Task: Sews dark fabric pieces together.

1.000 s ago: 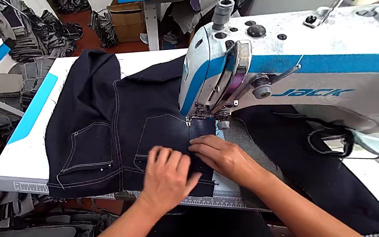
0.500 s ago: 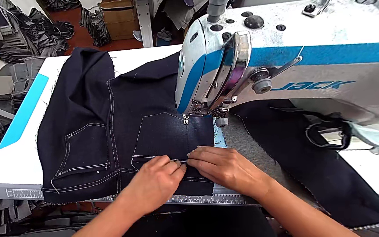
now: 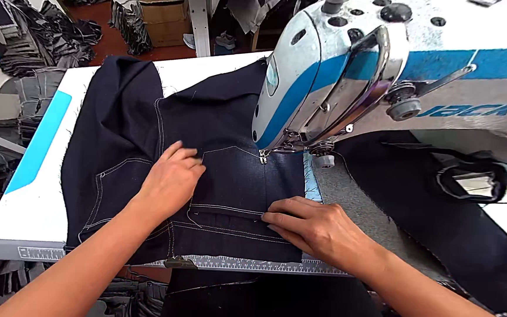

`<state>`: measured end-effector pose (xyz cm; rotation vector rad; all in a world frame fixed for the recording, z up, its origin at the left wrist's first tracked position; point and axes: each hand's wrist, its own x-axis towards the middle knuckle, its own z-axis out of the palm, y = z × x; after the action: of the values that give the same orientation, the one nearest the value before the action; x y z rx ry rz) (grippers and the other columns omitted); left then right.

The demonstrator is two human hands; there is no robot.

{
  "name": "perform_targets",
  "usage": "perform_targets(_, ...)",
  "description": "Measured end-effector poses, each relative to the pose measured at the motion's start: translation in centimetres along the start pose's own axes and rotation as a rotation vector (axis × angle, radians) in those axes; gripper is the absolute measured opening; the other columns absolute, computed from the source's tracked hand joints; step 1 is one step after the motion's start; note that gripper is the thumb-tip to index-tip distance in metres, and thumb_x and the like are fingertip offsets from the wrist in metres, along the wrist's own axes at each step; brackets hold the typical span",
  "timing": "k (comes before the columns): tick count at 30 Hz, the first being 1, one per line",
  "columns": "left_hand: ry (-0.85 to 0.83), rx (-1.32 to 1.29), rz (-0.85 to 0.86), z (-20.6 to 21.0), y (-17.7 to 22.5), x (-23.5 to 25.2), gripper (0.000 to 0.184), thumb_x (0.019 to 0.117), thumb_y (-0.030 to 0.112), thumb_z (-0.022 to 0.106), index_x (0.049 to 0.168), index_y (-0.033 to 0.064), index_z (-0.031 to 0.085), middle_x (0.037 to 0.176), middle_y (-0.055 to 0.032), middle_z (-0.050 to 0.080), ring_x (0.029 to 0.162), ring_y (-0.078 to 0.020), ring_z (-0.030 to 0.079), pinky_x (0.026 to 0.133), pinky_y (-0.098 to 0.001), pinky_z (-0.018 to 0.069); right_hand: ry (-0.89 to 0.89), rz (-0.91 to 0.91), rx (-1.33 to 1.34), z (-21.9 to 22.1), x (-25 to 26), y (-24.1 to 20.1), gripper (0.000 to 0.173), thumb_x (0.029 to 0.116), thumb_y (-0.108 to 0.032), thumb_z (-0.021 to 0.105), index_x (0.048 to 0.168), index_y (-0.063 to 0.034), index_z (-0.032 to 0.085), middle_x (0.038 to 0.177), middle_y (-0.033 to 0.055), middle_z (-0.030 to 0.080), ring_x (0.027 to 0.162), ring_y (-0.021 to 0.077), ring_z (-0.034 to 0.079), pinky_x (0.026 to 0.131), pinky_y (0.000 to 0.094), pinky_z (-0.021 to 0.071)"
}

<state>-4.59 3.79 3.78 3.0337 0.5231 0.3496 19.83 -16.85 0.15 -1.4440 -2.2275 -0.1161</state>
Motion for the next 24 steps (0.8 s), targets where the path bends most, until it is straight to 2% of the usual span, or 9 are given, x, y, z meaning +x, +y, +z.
perform_targets(1,0.067,-0.057,0.024,0.2,0.7,1.0,0.027,0.0992,0.003,0.054,0.117,0.0009,0.073,0.123,-0.0168,0.072,0.126,-0.0365,0.063,0.115,-0.0562,0.0400,-0.002,0.001,0.000,0.0,0.1,-0.1,0.022,0.1004,-0.023,0.057,0.104,-0.0192,0.078,0.102,-0.0006,0.072,0.094,0.0147,0.070,0.065,0.0279,0.0553)
perform_targets(3,0.074,-0.250,0.119,1.7,2.1,2.5,0.032,0.1047,0.017,0.051,0.129,0.0066,0.069,0.138,-0.0156,0.064,0.138,-0.0361,0.053,0.119,-0.0534,0.0365,0.002,0.005,-0.006,0.0,0.2,-0.2,0.022,0.1001,-0.024,0.057,0.103,-0.0185,0.078,0.102,-0.0006,0.073,0.093,0.0149,0.070,0.065,0.0281,0.0553)
perform_targets(5,-0.082,-0.288,0.232,3.6,2.5,2.5,0.044,0.1067,0.042,0.044,0.146,0.0299,0.058,0.159,-0.0104,0.045,0.152,-0.0379,0.031,0.121,-0.0670,0.0206,-0.002,0.021,-0.011,-0.2,0.2,-0.3,0.022,0.1003,-0.026,0.057,0.103,-0.0185,0.078,0.102,-0.0011,0.073,0.092,0.0140,0.069,0.065,0.0273,0.0549)
perform_targets(6,-0.123,-0.258,0.275,4.1,2.3,2.3,0.047,0.1055,0.051,0.040,0.149,0.0401,0.053,0.164,-0.0081,0.037,0.155,-0.0384,0.025,0.119,-0.0732,0.0136,-0.007,0.028,-0.008,-0.2,0.2,-0.3,0.022,0.1001,-0.026,0.057,0.103,-0.0188,0.078,0.102,-0.0014,0.072,0.091,0.0135,0.069,0.065,0.0271,0.0542)
perform_targets(8,-0.159,-0.209,0.316,4.4,1.9,2.1,0.047,0.1041,0.059,0.036,0.148,0.0500,0.049,0.168,-0.0079,0.030,0.156,-0.0396,0.018,0.117,-0.0776,0.0074,-0.022,0.041,-0.001,-0.3,0.1,-0.5,0.022,0.1000,-0.026,0.057,0.104,-0.0198,0.078,0.103,-0.0019,0.072,0.092,0.0131,0.069,0.066,0.0268,0.0544)
perform_targets(12,-0.155,-0.173,0.345,4.3,1.8,1.9,0.043,0.1056,0.057,0.035,0.146,0.0525,0.051,0.167,-0.0065,0.033,0.155,-0.0419,0.020,0.114,-0.0804,0.0091,-0.042,0.011,-0.079,-0.5,0.0,-1.4,0.023,0.0999,-0.018,0.056,0.107,-0.0172,0.078,0.104,0.0028,0.073,0.098,0.0182,0.070,0.063,0.0294,0.0554)
perform_targets(16,-0.059,-0.281,0.440,4.6,1.5,1.1,0.037,0.1046,0.047,0.048,0.136,0.0383,0.066,0.154,-0.0038,0.052,0.150,-0.0348,0.037,0.115,-0.0778,0.0173,-0.072,-0.009,-0.165,-0.3,0.3,-3.0,0.022,0.0964,-0.005,0.053,0.101,-0.0087,0.074,0.102,0.0070,0.072,0.099,0.0233,0.070,0.066,0.0312,0.0574)
perform_targets(20,-0.192,-0.332,0.455,4.1,0.8,0.8,0.042,0.1046,0.055,0.040,0.140,0.0471,0.061,0.164,-0.0011,0.039,0.156,-0.0371,0.020,0.115,-0.0805,0.0044,-0.029,0.082,-0.161,0.3,-1.0,-3.4,0.027,0.1001,-0.008,0.051,0.113,-0.0077,0.074,0.113,0.0091,0.074,0.112,0.0219,0.070,0.089,0.0294,0.0582)
perform_targets(24,-0.175,-0.301,0.420,4.4,1.9,0.5,0.046,0.1032,0.062,0.037,0.141,0.0481,0.059,0.165,-0.0030,0.037,0.156,-0.0381,0.020,0.114,-0.0818,0.0031,0.045,0.174,-0.043,1.0,-3.2,-3.4,0.028,0.1052,-0.013,0.051,0.123,-0.0076,0.072,0.123,0.0108,0.072,0.125,0.0226,0.065,0.107,0.0318,0.0518)
